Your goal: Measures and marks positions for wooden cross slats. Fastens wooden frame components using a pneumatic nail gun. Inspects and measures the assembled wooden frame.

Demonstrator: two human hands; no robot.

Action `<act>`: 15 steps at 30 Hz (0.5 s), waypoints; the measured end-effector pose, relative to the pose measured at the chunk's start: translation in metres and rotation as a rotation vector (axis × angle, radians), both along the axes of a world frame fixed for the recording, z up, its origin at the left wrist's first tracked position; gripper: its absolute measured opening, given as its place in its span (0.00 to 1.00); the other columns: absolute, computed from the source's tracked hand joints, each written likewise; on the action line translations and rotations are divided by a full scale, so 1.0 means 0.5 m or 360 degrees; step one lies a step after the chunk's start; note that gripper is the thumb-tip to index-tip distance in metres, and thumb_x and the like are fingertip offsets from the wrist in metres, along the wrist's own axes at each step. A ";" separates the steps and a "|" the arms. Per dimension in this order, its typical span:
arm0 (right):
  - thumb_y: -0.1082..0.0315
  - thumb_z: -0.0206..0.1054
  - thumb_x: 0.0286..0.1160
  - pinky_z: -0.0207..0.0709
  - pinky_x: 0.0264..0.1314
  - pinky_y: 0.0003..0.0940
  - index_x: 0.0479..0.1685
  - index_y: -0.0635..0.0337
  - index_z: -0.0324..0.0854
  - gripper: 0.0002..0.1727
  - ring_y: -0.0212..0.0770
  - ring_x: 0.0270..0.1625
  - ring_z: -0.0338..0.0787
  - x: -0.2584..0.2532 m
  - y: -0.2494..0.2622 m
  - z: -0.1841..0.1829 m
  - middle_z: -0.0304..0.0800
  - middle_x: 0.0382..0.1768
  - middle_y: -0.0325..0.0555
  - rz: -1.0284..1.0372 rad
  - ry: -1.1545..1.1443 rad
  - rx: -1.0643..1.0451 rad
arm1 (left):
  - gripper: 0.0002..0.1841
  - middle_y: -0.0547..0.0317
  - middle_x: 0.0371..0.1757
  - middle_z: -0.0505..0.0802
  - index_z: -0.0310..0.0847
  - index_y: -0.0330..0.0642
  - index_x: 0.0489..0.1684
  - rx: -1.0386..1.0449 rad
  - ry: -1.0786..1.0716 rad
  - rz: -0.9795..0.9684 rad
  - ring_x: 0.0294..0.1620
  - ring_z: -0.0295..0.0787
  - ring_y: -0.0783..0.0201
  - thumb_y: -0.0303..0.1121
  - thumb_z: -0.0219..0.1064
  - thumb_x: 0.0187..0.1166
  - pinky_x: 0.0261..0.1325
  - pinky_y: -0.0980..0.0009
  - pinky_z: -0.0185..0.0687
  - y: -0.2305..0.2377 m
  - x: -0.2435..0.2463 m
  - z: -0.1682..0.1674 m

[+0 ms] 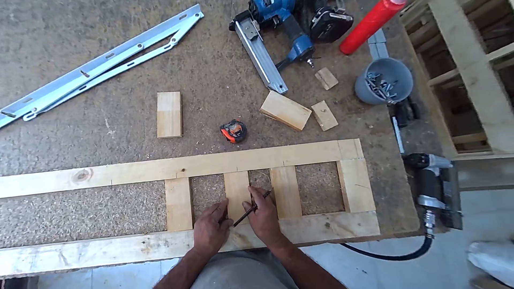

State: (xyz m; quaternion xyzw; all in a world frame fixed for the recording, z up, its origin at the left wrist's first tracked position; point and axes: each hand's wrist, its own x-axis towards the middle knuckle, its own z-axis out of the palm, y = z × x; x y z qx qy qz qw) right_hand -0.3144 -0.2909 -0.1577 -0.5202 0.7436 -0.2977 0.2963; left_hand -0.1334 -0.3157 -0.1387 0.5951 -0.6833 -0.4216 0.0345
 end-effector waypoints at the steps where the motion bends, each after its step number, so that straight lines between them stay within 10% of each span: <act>1: 0.66 0.74 0.73 0.88 0.56 0.37 0.66 0.66 0.87 0.23 0.47 0.48 0.92 -0.001 -0.001 0.002 0.90 0.57 0.59 0.0011 -0.0001 0.0025 | 0.28 0.58 0.70 0.90 0.80 0.51 0.79 -0.0012 0.0001 -0.0007 0.66 0.89 0.59 0.42 0.70 0.76 0.71 0.57 0.83 0.000 0.002 -0.001; 8: 0.63 0.71 0.77 0.84 0.66 0.40 0.71 0.62 0.84 0.24 0.51 0.59 0.90 -0.009 -0.028 0.024 0.87 0.63 0.62 0.0101 -0.0026 0.0338 | 0.29 0.58 0.74 0.88 0.77 0.53 0.82 0.0117 0.0047 -0.0011 0.73 0.85 0.59 0.43 0.68 0.79 0.77 0.57 0.78 -0.009 0.002 0.010; 12: 0.57 0.71 0.76 0.82 0.70 0.49 0.72 0.64 0.82 0.28 0.58 0.67 0.87 -0.002 -0.019 0.038 0.85 0.67 0.64 0.0157 -0.0010 0.0099 | 0.22 0.53 0.58 0.94 0.83 0.39 0.73 0.0078 0.0293 0.0392 0.53 0.92 0.63 0.38 0.64 0.84 0.62 0.64 0.88 -0.084 0.027 0.051; 15: 0.56 0.73 0.74 0.83 0.69 0.52 0.70 0.60 0.83 0.27 0.58 0.69 0.85 0.005 0.029 0.045 0.84 0.69 0.62 0.0127 0.0015 -0.0151 | 0.25 0.46 0.68 0.89 0.79 0.42 0.76 -0.0198 0.0021 0.0529 0.66 0.87 0.51 0.44 0.66 0.84 0.71 0.49 0.82 -0.233 0.078 0.084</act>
